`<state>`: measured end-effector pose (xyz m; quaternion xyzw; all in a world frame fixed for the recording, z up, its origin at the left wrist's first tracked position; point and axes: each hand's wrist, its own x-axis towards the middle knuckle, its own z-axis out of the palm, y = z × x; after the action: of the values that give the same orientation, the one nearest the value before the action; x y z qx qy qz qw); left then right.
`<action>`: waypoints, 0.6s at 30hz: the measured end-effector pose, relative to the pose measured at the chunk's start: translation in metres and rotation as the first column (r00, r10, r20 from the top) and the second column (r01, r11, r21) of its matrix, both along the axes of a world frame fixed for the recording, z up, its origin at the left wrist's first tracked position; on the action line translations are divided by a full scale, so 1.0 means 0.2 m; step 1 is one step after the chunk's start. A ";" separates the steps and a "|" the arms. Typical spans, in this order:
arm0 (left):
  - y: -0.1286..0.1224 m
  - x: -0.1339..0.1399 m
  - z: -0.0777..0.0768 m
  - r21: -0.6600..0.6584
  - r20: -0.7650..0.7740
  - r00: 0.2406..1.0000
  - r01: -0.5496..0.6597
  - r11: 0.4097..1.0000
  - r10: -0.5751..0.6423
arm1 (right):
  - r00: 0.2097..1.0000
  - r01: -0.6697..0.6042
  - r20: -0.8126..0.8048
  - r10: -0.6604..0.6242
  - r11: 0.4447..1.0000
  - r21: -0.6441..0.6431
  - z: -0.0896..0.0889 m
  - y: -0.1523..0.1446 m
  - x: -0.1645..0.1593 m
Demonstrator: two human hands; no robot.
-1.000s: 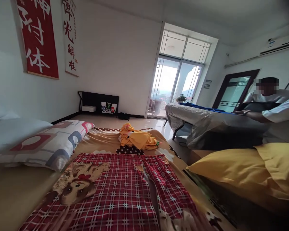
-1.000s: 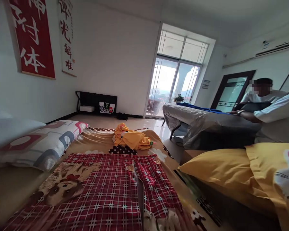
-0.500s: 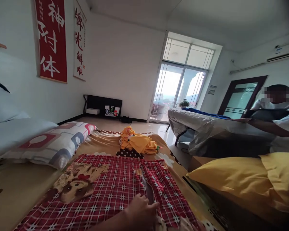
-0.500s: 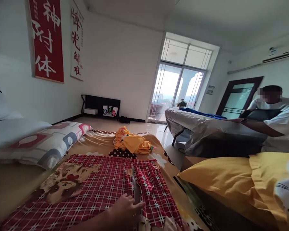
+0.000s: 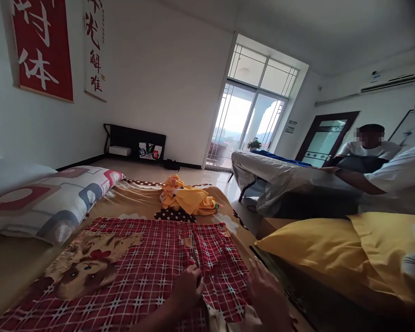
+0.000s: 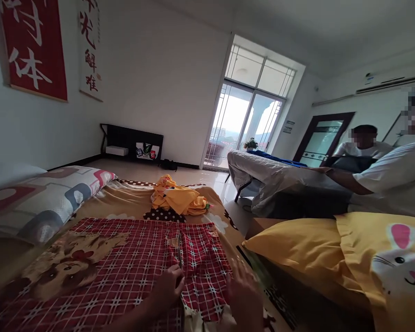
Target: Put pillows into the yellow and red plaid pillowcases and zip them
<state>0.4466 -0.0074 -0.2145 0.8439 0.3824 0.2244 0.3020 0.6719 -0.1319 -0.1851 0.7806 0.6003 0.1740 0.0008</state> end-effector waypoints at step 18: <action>0.04 0.00 0.02 -0.022 -0.199 0.980 0.023 0.999 -0.027 | 0.953 0.077 -0.289 -0.095 0.994 -0.074 -0.03 0.72 -0.05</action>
<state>0.4470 0.0003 -0.2109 0.8639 0.4023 0.1312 0.2732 0.6626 0.0118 -0.1905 0.8228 0.5642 0.0379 -0.0562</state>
